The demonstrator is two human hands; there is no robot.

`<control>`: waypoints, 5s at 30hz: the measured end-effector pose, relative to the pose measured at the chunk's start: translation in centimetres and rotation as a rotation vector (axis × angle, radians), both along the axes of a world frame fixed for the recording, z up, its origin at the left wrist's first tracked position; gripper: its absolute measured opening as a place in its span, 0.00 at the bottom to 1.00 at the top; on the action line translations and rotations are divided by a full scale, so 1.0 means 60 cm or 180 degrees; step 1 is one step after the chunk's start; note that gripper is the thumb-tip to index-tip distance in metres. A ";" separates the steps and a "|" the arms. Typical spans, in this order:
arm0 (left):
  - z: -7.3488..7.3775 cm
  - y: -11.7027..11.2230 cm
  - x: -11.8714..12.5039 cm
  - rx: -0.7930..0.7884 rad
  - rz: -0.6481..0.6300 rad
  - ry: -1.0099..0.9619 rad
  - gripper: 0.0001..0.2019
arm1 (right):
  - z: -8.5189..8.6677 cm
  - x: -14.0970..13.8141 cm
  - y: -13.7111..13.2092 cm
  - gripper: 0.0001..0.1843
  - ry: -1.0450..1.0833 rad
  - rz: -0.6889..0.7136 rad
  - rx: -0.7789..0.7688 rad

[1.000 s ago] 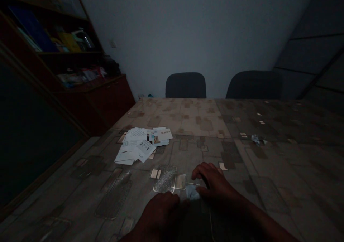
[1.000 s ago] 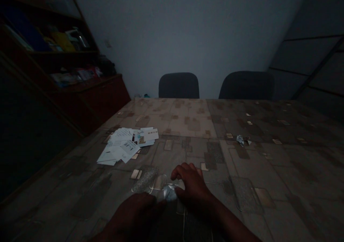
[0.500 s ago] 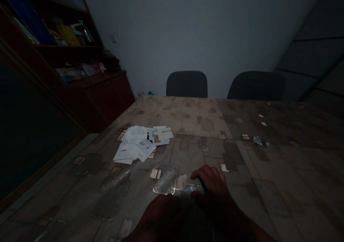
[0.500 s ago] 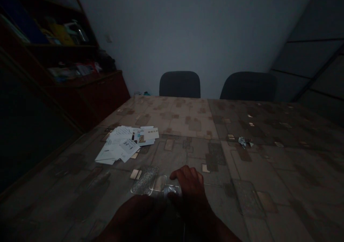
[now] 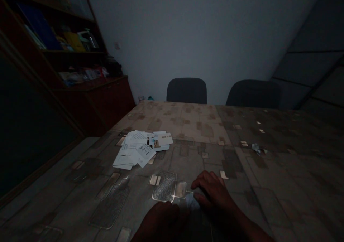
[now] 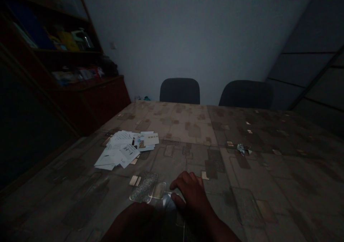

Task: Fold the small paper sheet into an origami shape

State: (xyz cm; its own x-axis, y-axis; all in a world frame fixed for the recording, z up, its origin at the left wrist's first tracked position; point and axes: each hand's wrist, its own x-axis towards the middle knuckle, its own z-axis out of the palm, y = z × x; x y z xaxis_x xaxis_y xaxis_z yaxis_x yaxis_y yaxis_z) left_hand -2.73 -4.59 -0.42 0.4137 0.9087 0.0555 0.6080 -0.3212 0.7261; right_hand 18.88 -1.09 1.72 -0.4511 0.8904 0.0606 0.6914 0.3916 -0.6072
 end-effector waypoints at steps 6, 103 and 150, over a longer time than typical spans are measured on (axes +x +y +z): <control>0.002 -0.001 0.001 0.0302 -0.0212 0.0808 0.19 | -0.004 -0.004 0.001 0.09 0.0015 0.0146 0.0087; 0.039 0.064 0.027 -0.1292 0.0210 -0.1953 0.21 | 0.018 -0.010 0.001 0.25 0.1389 0.0266 -0.0059; 0.034 0.081 -0.003 0.1090 -0.1285 0.0480 0.10 | 0.018 0.038 0.019 0.07 0.0001 0.0594 0.0532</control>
State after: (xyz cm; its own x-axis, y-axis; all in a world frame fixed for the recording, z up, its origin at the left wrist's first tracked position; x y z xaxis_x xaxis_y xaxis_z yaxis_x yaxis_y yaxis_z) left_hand -2.88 0.25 1.62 0.7519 0.6167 0.2332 0.4769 -0.7529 0.4535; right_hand 21.18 0.05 2.81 -0.6067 0.7693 0.2004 0.5974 0.6075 -0.5235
